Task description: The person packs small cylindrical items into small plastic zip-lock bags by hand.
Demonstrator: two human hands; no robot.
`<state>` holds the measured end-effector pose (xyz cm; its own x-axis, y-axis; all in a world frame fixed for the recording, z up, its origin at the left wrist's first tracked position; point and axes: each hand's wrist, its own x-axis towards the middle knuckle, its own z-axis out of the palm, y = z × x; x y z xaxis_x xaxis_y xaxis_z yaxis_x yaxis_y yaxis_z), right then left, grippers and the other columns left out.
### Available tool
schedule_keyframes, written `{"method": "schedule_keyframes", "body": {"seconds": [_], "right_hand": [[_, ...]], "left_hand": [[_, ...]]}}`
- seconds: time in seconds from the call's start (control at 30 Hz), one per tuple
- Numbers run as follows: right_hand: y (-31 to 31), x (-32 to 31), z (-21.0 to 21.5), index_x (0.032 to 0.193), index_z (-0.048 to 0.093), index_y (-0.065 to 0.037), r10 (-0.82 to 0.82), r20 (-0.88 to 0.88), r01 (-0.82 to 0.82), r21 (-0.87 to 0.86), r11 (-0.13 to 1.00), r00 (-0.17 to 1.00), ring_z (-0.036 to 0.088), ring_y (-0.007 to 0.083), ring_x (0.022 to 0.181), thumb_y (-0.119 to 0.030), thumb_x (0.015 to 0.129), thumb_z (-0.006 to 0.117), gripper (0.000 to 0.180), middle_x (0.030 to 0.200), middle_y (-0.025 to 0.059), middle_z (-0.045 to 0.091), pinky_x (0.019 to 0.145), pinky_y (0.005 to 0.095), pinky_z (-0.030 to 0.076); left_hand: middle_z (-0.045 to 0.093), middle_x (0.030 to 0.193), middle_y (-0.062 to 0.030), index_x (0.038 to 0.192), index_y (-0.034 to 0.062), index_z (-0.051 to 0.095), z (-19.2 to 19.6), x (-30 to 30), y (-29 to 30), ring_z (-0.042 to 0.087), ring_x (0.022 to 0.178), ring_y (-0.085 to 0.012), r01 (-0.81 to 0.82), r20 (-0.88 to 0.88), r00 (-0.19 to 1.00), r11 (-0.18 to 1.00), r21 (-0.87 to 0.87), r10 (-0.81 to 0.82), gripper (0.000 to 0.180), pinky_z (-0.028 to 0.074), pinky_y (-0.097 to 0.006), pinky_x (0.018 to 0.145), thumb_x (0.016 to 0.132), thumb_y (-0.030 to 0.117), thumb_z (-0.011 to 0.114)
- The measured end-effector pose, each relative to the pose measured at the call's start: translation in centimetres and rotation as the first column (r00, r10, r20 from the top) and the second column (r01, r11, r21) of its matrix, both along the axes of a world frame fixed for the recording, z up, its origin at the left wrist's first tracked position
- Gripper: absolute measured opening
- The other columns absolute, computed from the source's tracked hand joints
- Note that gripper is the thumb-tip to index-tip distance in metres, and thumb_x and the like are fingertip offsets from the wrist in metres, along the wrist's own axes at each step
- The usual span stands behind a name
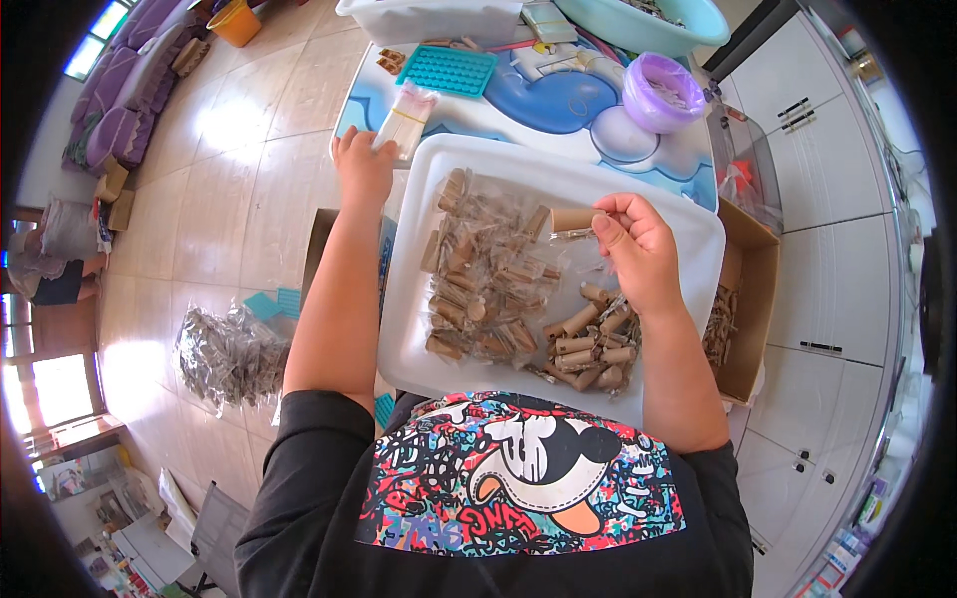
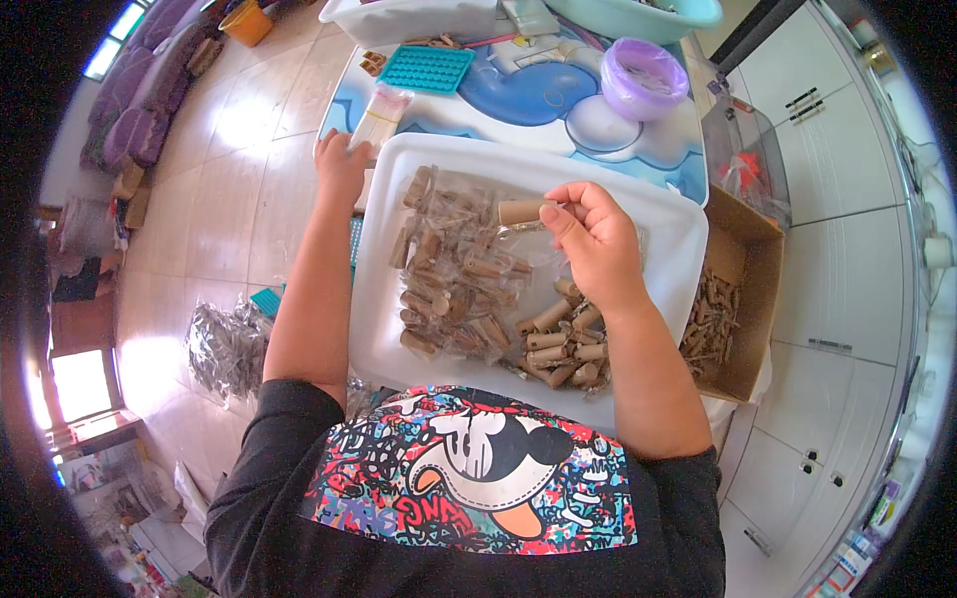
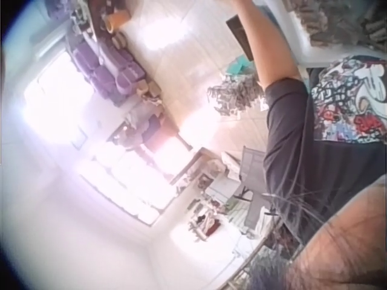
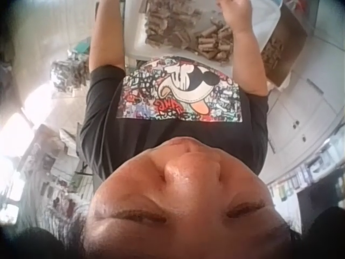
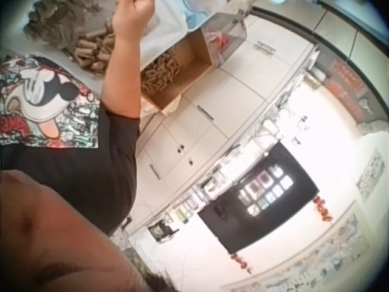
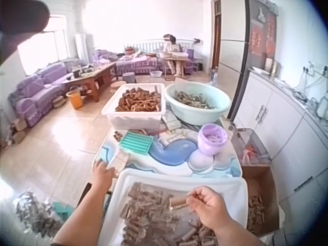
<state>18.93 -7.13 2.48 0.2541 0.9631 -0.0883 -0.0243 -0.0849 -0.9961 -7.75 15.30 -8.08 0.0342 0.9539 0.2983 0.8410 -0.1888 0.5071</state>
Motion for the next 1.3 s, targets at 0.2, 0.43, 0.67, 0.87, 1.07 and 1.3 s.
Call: {"method": "schedule_keyframes", "body": {"seconds": [0.2, 0.43, 0.67, 0.87, 1.07, 1.3], "right_hand": [[-0.1, 0.2, -0.4, 0.095, 0.053, -0.003, 0.008, 0.006, -0.008, -0.010, 1.000, 1.000, 0.045, 0.0035, 0.062, -0.019, 0.083, 0.060, 0.021, 0.072, -0.0028, 0.054, 0.056, 0.0176, 0.037], [-0.2, -0.1, -0.4, 0.095, 0.053, -0.003, 0.005, -0.021, -0.004, 0.019, 1.000, 1.000, 0.045, 0.0037, 0.064, -0.019, 0.084, 0.060, 0.021, 0.073, -0.0023, 0.055, 0.058, 0.0182, 0.038], [-0.1, -0.2, -0.3, 0.095, 0.052, -0.002, -0.067, 0.006, 0.066, 0.100, 0.993, 0.998, 0.046, 0.0039, 0.065, -0.018, 0.084, 0.060, 0.021, 0.075, -0.0015, 0.055, 0.058, 0.0185, 0.039], [-0.6, -0.4, 0.0, 0.098, 0.052, -0.001, -0.224, -0.020, 0.218, 0.331, 0.918, 0.974, 0.046, 0.0043, 0.064, -0.012, 0.082, 0.062, 0.022, 0.076, -0.0011, 0.054, 0.058, 0.0168, 0.038], [-0.6, 0.6, -0.2, 0.099, 0.051, 0.000, -0.343, 0.046, 0.278, 0.491, 0.826, 0.938, 0.046, 0.0049, 0.066, -0.009, 0.082, 0.061, 0.021, 0.077, 0.0001, 0.053, 0.059, 0.0166, 0.038], [0.0, 1.1, -0.8, 0.098, 0.052, 0.000, -0.320, 0.064, 0.254, 0.471, 0.845, 0.945, 0.046, 0.0045, 0.067, -0.008, 0.083, 0.060, 0.020, 0.078, 0.0002, 0.054, 0.060, 0.0167, 0.038]], "left_hand": [[0.052, 0.117, -0.0140, 0.107, 0.0121, 0.060, 5.0, 1.6, -2.4, 0.042, 0.113, -0.0270, -0.023, -0.097, 0.995, 0.999, -0.027, 0.020, 0.030, 0.032, -0.043, 0.094, 0.079, 0.022, 0.056], [0.064, 0.089, -0.0121, 0.105, 0.0132, 0.061, 5.5, -1.7, -0.8, 0.060, 0.085, -0.0272, 0.021, 0.204, 0.978, 0.965, -0.262, 0.034, 0.027, 0.046, -0.037, 0.075, 0.080, 0.021, 0.054], [0.063, 0.073, -0.0084, 0.090, 0.0013, 0.063, 11.1, 0.0, -4.8, 0.059, 0.064, -0.0124, 0.093, 0.390, 0.920, 0.986, -0.141, -0.031, 0.017, 0.046, -0.024, 0.060, 0.080, 0.011, 0.055], [0.057, 0.065, -0.0013, 0.080, 0.0004, 0.061, 13.8, 7.5, -11.9, 0.051, 0.055, -0.0061, 0.510, 0.748, 0.651, 0.804, -0.305, -0.129, 0.008, 0.041, -0.020, 0.050, 0.080, 0.009, 0.062], [0.055, 0.061, -0.0009, 0.074, -0.0024, 0.060, 12.1, 9.5, -14.8, 0.047, 0.052, -0.0056, 0.646, 0.815, 0.574, 0.657, -0.389, -0.082, 0.013, 0.038, -0.020, 0.047, 0.080, 0.009, 0.061], [0.058, 0.065, -0.0035, 0.079, -0.0037, 0.061, 11.1, 9.1, -14.7, 0.049, 0.055, -0.0077, 0.716, 0.860, 0.503, 0.599, -0.357, -0.089, 0.010, 0.041, -0.020, 0.051, 0.079, 0.006, 0.063]]}}
